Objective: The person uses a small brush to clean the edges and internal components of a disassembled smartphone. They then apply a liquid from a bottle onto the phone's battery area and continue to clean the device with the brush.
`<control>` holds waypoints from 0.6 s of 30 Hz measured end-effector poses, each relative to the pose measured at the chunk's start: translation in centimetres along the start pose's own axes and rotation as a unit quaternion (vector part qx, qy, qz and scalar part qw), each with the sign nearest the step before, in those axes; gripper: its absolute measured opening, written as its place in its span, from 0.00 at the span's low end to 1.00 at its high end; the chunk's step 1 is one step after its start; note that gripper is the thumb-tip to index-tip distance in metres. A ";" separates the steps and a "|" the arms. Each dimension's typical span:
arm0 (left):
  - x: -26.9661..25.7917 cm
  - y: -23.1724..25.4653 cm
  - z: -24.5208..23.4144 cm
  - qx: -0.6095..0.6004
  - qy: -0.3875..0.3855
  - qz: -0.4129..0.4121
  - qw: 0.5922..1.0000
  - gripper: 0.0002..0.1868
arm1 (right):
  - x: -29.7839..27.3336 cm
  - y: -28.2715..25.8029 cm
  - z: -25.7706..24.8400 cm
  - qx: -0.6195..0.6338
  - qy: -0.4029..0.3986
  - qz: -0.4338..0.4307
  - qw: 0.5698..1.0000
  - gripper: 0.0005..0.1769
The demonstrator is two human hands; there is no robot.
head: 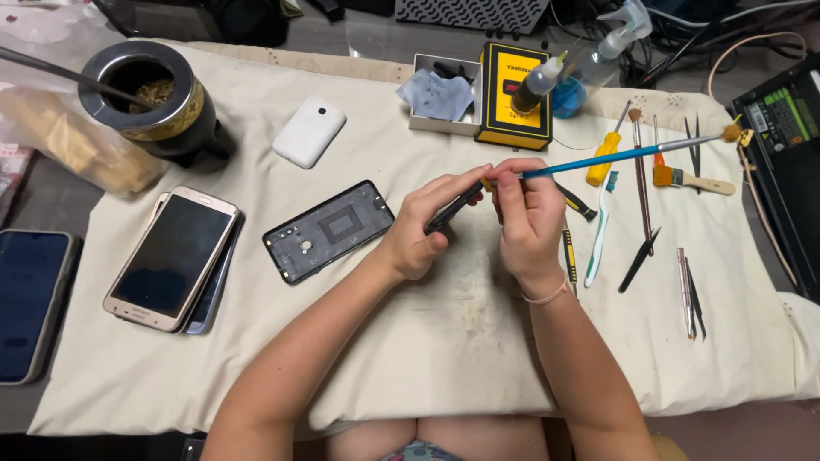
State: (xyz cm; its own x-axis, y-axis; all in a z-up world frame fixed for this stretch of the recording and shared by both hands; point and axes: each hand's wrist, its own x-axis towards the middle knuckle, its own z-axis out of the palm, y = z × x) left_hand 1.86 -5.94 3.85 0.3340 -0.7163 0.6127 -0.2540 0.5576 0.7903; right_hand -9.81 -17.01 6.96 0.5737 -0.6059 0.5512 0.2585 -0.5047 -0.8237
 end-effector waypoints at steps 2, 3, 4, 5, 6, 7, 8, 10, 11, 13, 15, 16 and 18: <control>0.0 -0.4 -0.2 -0.011 -0.004 -0.009 1.000 0.60 | 0.4 -0.4 0.2 -0.037 -0.010 -0.025 0.999 0.11; -0.3 -0.6 -0.1 -0.027 -0.010 -0.020 0.999 0.61 | 0.3 -0.7 0.1 -0.078 -0.018 -0.047 0.996 0.10; -0.2 -0.6 0.1 -0.029 -0.007 -0.023 0.999 0.61 | 0.3 -0.8 0.0 -0.079 -0.021 -0.044 0.996 0.10; -0.2 -0.5 0.1 -0.040 -0.009 -0.030 0.999 0.58 | 0.2 -0.8 0.0 -0.093 -0.020 -0.054 0.994 0.10; -0.2 -0.3 0.2 -0.052 -0.011 -0.037 0.998 0.56 | 0.3 -0.9 -0.1 -0.107 -0.019 -0.065 0.992 0.10; -0.3 -0.3 0.1 -0.051 -0.013 -0.035 0.998 0.56 | -0.1 -1.4 0.2 -0.106 -0.017 -0.067 0.992 0.10; -0.4 -0.1 -0.1 -0.047 -0.008 -0.038 0.998 0.55 | -0.3 -1.9 0.3 -0.130 -0.033 -0.083 0.987 0.08; 0.4 -0.4 -0.2 -0.049 -0.011 -0.030 0.998 0.54 | 0.1 -2.4 0.3 -0.163 -0.041 -0.105 0.980 0.07; 0.2 -0.4 -0.1 -0.044 -0.005 -0.023 0.999 0.53 | -0.1 -2.5 0.4 -0.182 -0.037 -0.120 0.975 0.06; -0.3 -0.5 0.0 -0.038 0.001 -0.018 0.999 0.52 | -0.4 -2.5 0.5 -0.199 -0.033 -0.134 0.970 0.06; -0.4 -0.8 0.3 -0.050 0.014 -0.017 0.999 0.51 | -0.4 -2.2 0.4 -0.210 -0.025 -0.141 0.967 0.07; -0.1 -1.1 0.1 -0.048 0.017 -0.013 0.999 0.51 | -0.5 -2.6 0.9 -0.208 -0.027 -0.145 0.967 0.07; -0.4 -1.5 0.2 -0.046 0.011 -0.015 0.999 0.51 | -1.7 -3.6 1.8 -0.206 -0.053 -0.148 0.966 0.06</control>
